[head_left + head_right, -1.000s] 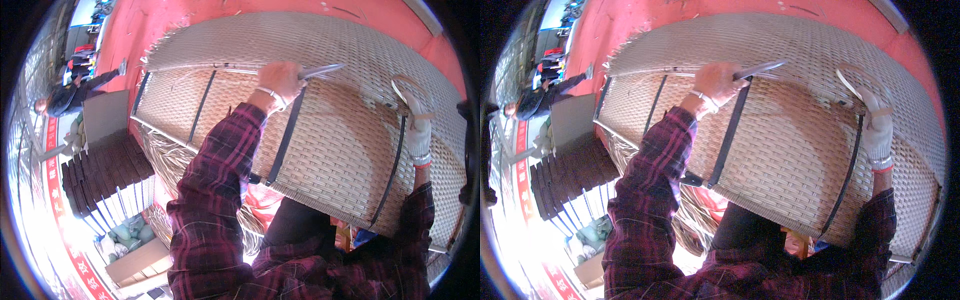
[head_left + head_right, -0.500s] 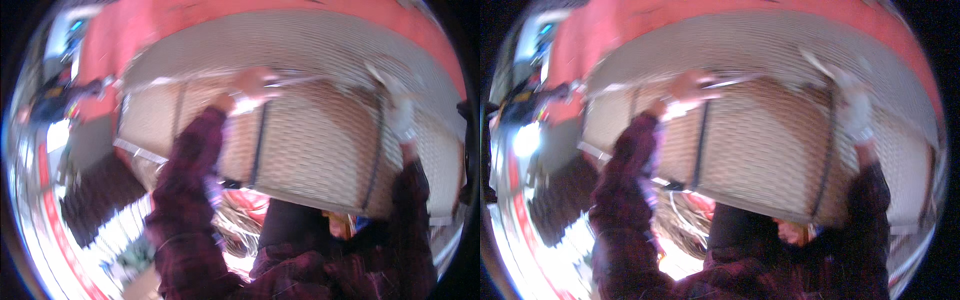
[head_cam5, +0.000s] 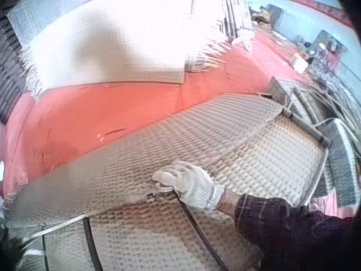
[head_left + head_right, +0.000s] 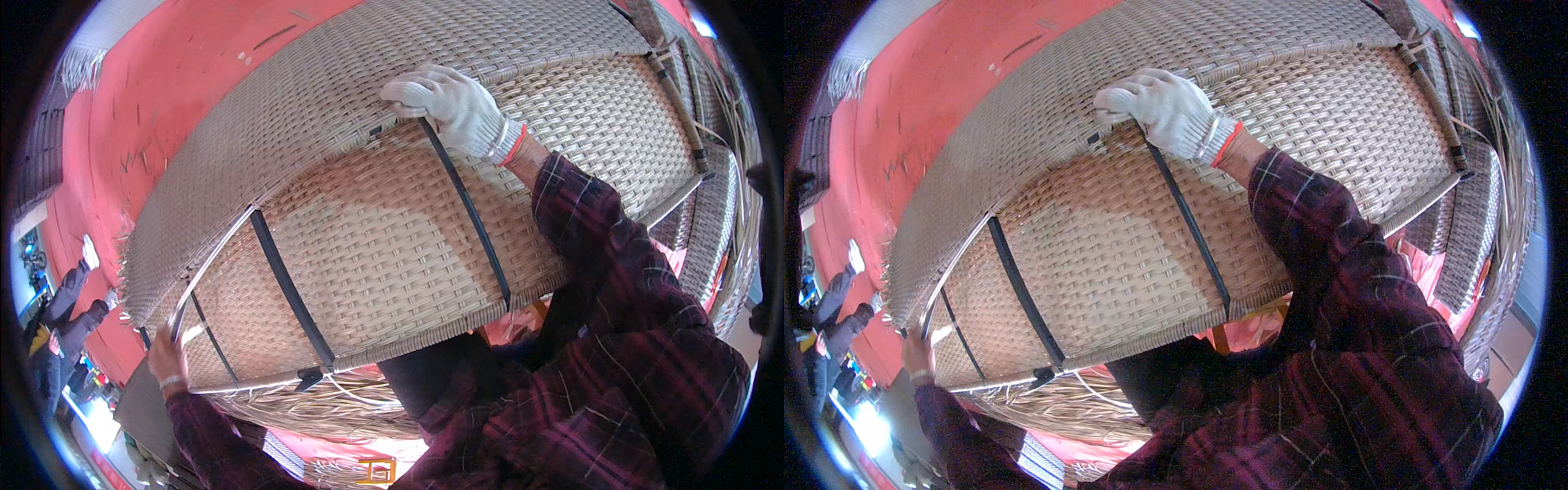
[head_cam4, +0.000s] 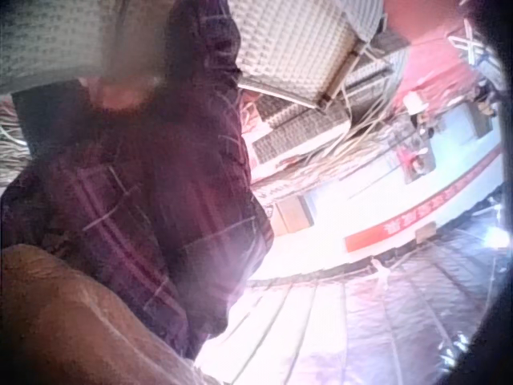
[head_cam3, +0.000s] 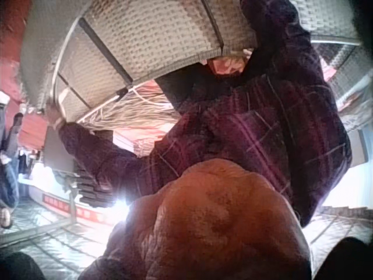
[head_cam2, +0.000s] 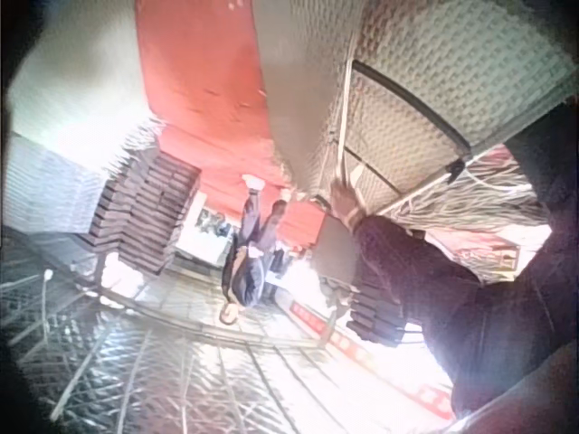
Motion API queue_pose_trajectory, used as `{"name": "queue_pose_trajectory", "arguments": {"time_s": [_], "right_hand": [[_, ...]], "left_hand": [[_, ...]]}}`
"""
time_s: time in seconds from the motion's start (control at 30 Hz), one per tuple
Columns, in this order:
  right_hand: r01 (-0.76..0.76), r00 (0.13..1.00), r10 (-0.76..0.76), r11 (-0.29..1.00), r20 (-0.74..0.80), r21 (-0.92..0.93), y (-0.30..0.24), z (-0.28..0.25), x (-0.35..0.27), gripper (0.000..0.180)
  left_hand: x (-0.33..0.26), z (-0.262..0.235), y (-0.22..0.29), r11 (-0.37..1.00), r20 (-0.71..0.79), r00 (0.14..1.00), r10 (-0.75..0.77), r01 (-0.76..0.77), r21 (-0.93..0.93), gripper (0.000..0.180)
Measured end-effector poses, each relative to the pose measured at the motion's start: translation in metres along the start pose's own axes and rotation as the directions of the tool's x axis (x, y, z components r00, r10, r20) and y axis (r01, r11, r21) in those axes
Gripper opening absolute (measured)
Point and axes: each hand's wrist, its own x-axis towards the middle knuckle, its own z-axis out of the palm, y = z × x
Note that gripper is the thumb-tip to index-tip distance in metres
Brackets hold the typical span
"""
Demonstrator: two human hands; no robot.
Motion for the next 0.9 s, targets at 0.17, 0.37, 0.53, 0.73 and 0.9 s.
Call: {"name": "queue_pose_trajectory", "arguments": {"time_s": [0.17, 0.37, 0.53, 0.73, 0.9], "right_hand": [[-0.002, 1.0, 0.002, 1.0, -0.024, 0.024, 0.006, 0.008, -0.007, 0.047], [-0.051, 0.997, 0.054, 0.997, 0.054, -0.05, 0.02, -0.003, -0.017, 0.052], [-0.077, 0.99, 0.1, 0.976, 0.103, -0.203, 0.02, -0.011, -0.02, 0.058], [-0.018, 0.983, 0.097, 0.898, 0.158, -0.439, -0.022, -0.016, -0.028, 0.053], [0.02, 0.969, 0.038, 0.973, 0.244, -0.23, -0.075, -0.009, -0.036, 0.042]], "left_hand": [[-0.079, 0.013, -0.083, 0.889, 0.122, 0.888, -0.444, 0.418, 0.19, 0.031], [-0.095, 0.036, -0.08, 0.913, 0.143, 0.913, -0.382, 0.348, 0.213, 0.039], [-0.099, 0.034, -0.068, 0.886, 0.192, 0.867, -0.46, 0.434, 0.164, 0.039], [-0.114, 0.057, -0.045, 0.889, 0.294, 0.841, -0.455, 0.406, 0.214, 0.037], [-0.133, 0.076, -0.034, 0.939, 0.199, 0.919, -0.34, 0.319, 0.13, 0.031]]}}
